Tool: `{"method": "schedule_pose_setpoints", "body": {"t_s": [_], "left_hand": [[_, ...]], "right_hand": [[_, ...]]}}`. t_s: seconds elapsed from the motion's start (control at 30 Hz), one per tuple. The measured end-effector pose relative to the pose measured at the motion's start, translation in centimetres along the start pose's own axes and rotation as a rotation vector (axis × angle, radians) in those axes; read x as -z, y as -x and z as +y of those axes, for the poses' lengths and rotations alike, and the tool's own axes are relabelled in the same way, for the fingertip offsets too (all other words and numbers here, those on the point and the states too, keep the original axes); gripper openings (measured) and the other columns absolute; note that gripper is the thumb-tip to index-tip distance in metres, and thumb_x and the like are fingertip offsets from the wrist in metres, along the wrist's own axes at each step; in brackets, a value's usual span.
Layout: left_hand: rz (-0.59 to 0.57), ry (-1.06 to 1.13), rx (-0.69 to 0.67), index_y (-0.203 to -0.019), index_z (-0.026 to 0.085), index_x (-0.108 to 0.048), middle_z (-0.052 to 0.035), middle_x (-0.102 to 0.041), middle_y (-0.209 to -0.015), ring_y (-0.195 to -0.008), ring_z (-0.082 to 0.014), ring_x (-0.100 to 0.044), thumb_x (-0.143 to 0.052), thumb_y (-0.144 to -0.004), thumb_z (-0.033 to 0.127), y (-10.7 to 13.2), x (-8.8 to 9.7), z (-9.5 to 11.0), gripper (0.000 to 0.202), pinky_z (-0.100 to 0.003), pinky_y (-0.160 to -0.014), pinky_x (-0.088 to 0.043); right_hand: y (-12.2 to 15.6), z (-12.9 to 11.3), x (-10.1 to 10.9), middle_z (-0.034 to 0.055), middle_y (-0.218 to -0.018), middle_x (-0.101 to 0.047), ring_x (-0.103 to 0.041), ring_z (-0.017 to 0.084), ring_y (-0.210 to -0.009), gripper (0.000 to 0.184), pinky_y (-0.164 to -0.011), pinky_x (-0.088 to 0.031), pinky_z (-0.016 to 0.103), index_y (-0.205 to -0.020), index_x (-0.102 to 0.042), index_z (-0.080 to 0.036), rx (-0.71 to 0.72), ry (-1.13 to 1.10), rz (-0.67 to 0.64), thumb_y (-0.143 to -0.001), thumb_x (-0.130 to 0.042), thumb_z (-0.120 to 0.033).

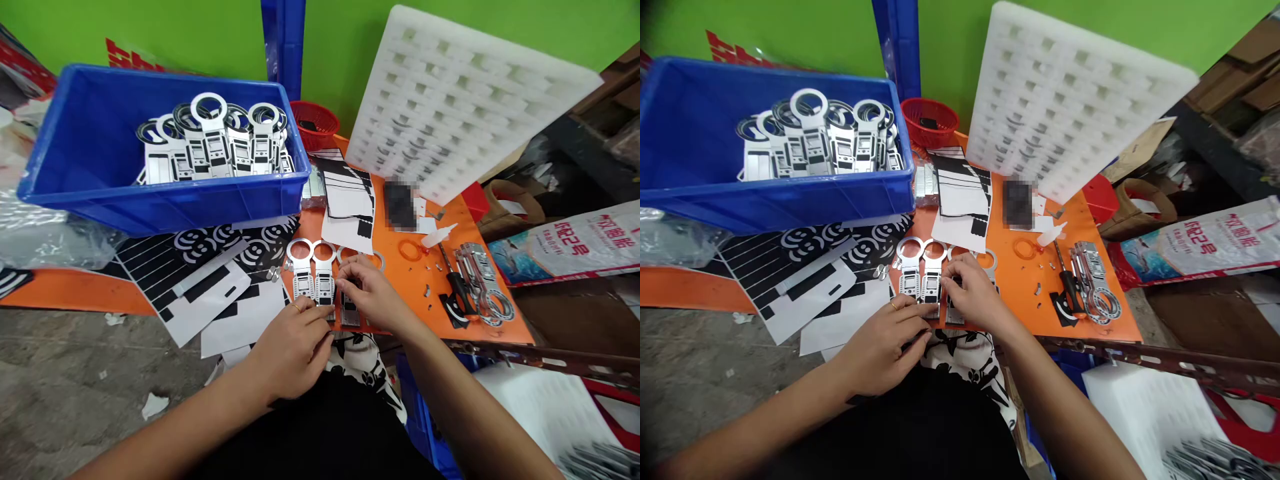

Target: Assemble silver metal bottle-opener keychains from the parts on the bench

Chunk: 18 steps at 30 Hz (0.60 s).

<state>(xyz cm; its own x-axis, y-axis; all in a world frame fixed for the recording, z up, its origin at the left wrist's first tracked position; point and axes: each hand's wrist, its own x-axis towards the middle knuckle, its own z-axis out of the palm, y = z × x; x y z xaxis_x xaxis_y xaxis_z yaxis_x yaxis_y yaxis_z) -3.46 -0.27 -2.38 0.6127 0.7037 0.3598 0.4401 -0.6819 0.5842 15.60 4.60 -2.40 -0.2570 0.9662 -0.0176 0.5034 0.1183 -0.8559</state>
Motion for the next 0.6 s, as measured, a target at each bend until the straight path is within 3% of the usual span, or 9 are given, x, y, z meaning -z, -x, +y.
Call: {"method": "schedule_pose_setpoints", "body": {"t_s": [0.17,0.6], "left_hand": [[0.001,-0.108,-0.037,-0.077,0.010,-0.068,-0.0136,-0.073,-0.104,-0.082,-0.0236,-0.058,-0.052,-0.086,0.011,-0.14,-0.20,-0.15,0.019,-0.041,-0.080,-0.053],[-0.026,-0.111,-0.019,-0.079,0.011,-0.068,-0.0117,-0.072,-0.106,-0.082,-0.0232,-0.054,-0.053,-0.086,0.011,-0.08,-0.16,-0.20,0.017,-0.041,-0.079,-0.051]], "right_hand": [[-0.24,0.27,-0.31,0.0037,-0.090,-0.052,-0.053,0.019,-0.091,0.014,-0.085,-0.043,0.036,-0.073,-0.055,-0.020,-0.006,0.045,0.009,-0.087,-0.053,-0.017],[-0.40,0.57,-0.97,0.0036,-0.089,-0.052,-0.053,0.019,-0.090,0.015,-0.085,-0.044,0.036,-0.072,-0.054,-0.020,0.015,0.096,0.062,-0.085,-0.052,-0.014]]}}
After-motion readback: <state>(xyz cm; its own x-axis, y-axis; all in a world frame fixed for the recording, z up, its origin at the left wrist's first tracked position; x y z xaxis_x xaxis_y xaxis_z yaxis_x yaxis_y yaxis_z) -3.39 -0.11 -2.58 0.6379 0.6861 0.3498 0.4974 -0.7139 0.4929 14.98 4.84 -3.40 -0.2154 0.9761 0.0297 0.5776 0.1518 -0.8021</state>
